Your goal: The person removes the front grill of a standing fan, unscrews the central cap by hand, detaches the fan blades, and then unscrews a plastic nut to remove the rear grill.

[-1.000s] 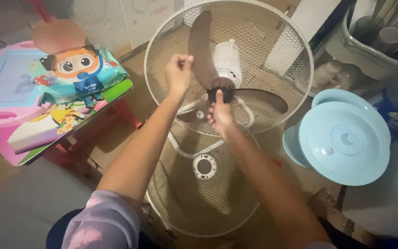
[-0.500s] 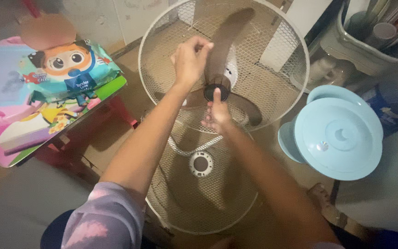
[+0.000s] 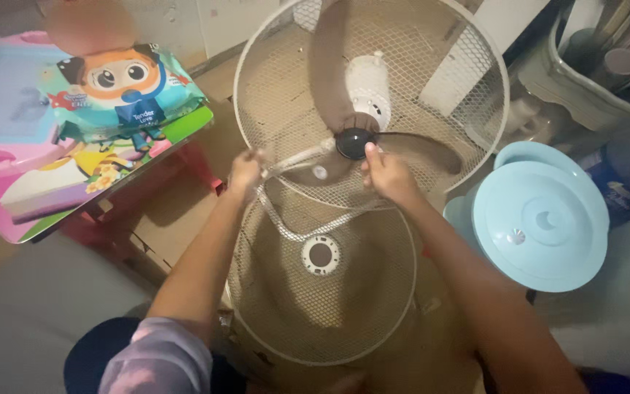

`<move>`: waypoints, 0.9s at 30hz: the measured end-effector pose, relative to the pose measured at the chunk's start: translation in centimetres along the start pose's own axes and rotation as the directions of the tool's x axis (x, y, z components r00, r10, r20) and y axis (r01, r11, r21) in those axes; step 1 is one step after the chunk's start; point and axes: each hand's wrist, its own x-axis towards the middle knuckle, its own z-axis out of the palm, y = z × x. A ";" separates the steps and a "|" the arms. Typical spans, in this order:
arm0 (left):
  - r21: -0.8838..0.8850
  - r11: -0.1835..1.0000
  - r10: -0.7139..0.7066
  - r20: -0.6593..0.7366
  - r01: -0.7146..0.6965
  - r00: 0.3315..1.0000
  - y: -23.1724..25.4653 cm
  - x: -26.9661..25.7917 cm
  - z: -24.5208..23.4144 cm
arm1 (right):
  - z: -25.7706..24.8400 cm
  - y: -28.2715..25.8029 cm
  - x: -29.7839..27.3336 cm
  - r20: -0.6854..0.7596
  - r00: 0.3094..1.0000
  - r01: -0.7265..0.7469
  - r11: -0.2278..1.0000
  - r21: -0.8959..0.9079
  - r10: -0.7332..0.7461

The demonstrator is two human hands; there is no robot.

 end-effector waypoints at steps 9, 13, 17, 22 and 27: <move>-0.265 0.902 0.321 -0.112 -0.340 0.940 5.3 -2.2 4.2 | -2.4 1.6 2.5 -0.082 0.990 -0.114 0.993 -0.032 0.111; 0.279 0.899 0.321 0.103 -0.338 0.941 10.3 -8.5 2.0 | -1.6 3.1 0.1 0.007 0.984 -0.178 0.969 0.173 0.180; 0.294 0.624 0.733 0.100 -0.724 0.672 15.7 -12.2 3.5 | 3.8 3.5 -0.5 0.165 0.980 -0.164 0.928 0.334 0.114; 0.096 0.503 0.850 0.124 -0.859 0.512 22.7 -11.3 7.2 | 7.9 1.3 -0.5 0.200 0.943 -0.326 0.612 0.720 0.267; 0.196 0.564 0.787 0.167 -0.802 0.595 25.0 -9.5 9.7 | 7.3 -0.9 -0.2 0.201 0.918 -0.372 0.564 0.737 0.343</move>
